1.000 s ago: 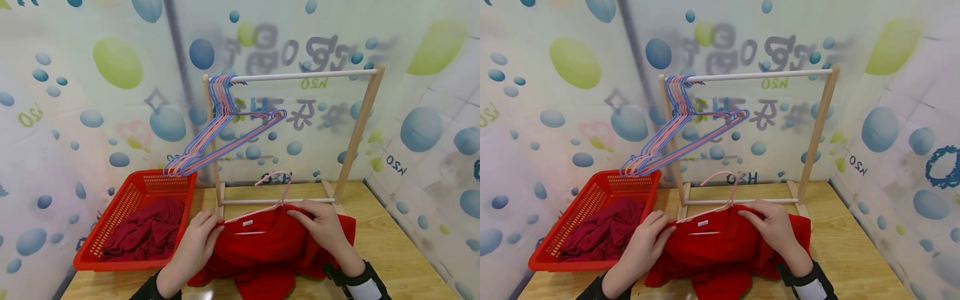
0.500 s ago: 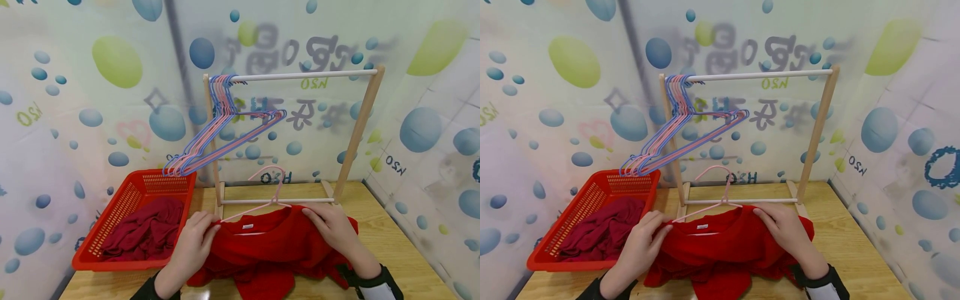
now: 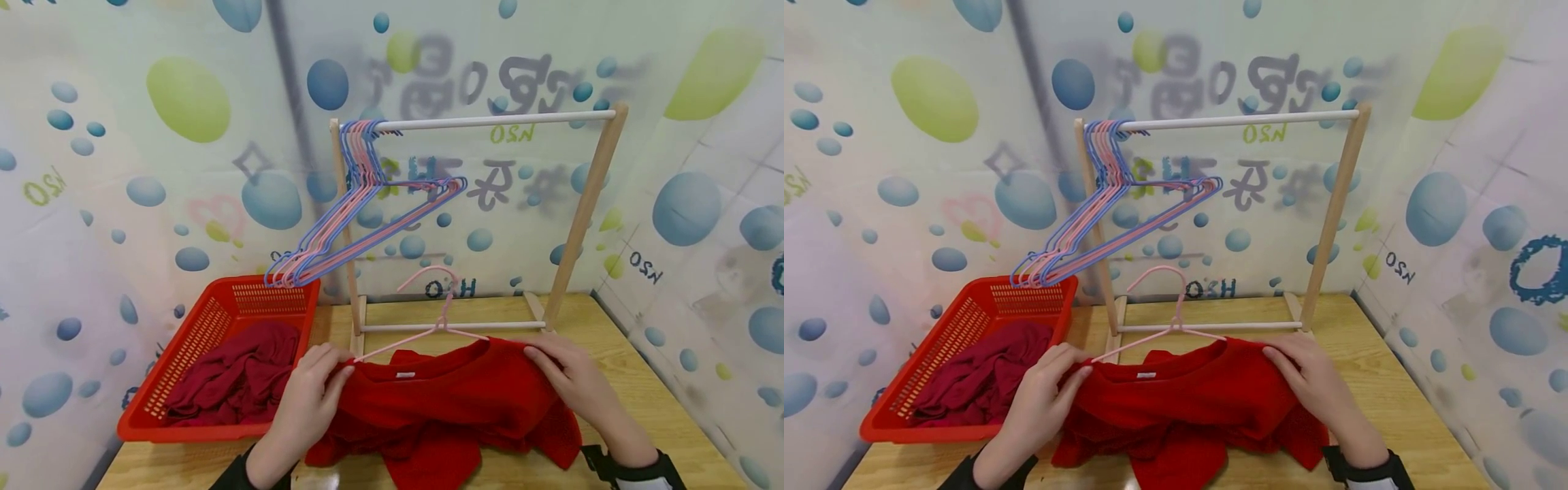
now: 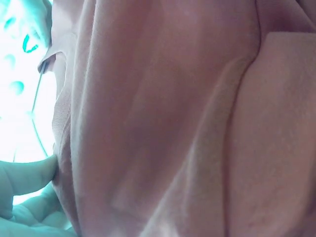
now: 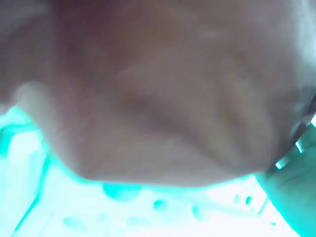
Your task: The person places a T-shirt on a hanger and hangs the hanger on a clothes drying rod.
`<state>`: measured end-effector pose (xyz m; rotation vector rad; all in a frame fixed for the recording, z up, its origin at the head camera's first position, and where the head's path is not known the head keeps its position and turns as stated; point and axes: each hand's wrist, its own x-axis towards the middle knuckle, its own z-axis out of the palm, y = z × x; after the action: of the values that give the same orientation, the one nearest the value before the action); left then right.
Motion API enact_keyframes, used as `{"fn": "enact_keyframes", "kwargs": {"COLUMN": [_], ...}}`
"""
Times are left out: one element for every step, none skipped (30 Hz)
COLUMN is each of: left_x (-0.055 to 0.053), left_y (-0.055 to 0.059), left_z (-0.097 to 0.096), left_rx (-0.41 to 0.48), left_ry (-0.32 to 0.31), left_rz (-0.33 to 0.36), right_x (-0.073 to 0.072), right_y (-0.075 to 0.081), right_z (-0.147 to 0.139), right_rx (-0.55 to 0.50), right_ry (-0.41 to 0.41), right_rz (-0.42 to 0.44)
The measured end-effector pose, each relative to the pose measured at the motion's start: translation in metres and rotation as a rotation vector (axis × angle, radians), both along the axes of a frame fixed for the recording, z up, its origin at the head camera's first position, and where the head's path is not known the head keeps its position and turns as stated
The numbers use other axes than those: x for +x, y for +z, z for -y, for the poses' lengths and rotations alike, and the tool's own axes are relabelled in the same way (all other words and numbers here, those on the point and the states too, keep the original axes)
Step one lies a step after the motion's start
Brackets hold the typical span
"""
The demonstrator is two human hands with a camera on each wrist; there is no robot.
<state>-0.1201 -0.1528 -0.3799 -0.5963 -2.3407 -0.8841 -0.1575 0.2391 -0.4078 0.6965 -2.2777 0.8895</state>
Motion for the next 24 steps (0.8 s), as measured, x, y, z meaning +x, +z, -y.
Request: {"fn": "enact_keyframes", "kwargs": {"left_x": [0.000, 0.000, 0.000, 0.000, 0.001, 0.001, 0.001, 0.001, 0.001, 0.001, 0.001, 0.000, 0.000, 0.000, -0.001, -0.001, -0.001, -0.001, -0.001, -0.002, -0.002, -0.002, -0.002, -0.002], "left_y": [0.000, 0.000, 0.000, 0.000, 0.000, 0.000, 0.000, 0.000, 0.001, 0.001, 0.001, 0.001, 0.001, 0.001, 0.001, 0.001, 0.001, 0.001, 0.001, 0.001, 0.000, 0.000, 0.000, 0.000], "left_z": [0.000, 0.001, 0.001, 0.001, 0.002, 0.002, 0.002, 0.003, 0.003, 0.003, 0.004, 0.004, 0.004, 0.005, 0.005, 0.005, 0.005, 0.005, 0.006, 0.006, 0.006, 0.006, 0.006, 0.006], "left_rx": [0.001, 0.001, 0.001, 0.001, 0.004, 0.008, 0.013, 0.016, 0.019, 0.021, 0.022, 0.022, 0.022, 0.020, 0.020, 0.020, 0.020, 0.021, 0.024, 0.027, 0.032, 0.037, 0.040, 0.044], "left_ry": [0.003, 0.007, 0.011, 0.015, 0.018, 0.021, 0.026, 0.030, 0.033, 0.036, 0.038, 0.040, 0.041, 0.042, 0.042, 0.043, 0.043, 0.043, 0.042, 0.041, 0.037, 0.034, 0.032, 0.029], "left_rz": [0.002, 0.006, 0.011, 0.018, 0.027, 0.037, 0.048, 0.057, 0.064, 0.069, 0.071, 0.070, 0.066, 0.062, 0.057, 0.052, 0.047, 0.042, 0.039, 0.037, 0.034, 0.032, 0.030, 0.028], "right_x": [0.001, 0.003, 0.004, 0.005, 0.006, 0.007, 0.008, 0.009, 0.009, 0.009, 0.009, 0.009, 0.009, 0.009, 0.010, 0.010, 0.010, 0.011, 0.011, 0.011, 0.011, 0.011, 0.011, 0.011], "right_y": [-0.002, -0.005, -0.007, -0.010, -0.013, -0.016, -0.019, -0.021, -0.024, -0.025, -0.026, -0.027, -0.027, -0.027, -0.026, -0.025, -0.024, -0.023, -0.022, -0.021, -0.021, -0.020, -0.020, -0.021], "right_z": [-0.004, -0.009, -0.014, -0.018, -0.023, -0.027, -0.031, -0.035, -0.038, -0.041, -0.044, -0.047, -0.050, -0.051, -0.053, -0.055, -0.056, -0.057, -0.059, -0.060, -0.062, -0.064, -0.065, -0.067], "right_rx": [-0.010, -0.017, -0.023, -0.031, -0.034, -0.034, -0.040, -0.043, -0.047, -0.052, -0.055, -0.057, -0.055, -0.053, -0.050, -0.048, -0.050, -0.055, -0.064, -0.080, -0.090, -0.101, -0.104, -0.093], "right_ry": [-0.016, -0.035, -0.057, -0.074, -0.090, -0.107, -0.114, -0.123, -0.127, -0.128, -0.131, -0.135, -0.139, -0.144, -0.151, -0.158, -0.166, -0.172, -0.182, -0.195, -0.213, -0.232, -0.248, -0.267], "right_rz": [0.022, 0.045, 0.061, 0.077, 0.091, 0.102, 0.114, 0.123, 0.125, 0.133, 0.138, 0.144, 0.147, 0.146, 0.143, 0.141, 0.135, 0.116, 0.093, 0.074, 0.061, 0.053, 0.045, 0.046]}}
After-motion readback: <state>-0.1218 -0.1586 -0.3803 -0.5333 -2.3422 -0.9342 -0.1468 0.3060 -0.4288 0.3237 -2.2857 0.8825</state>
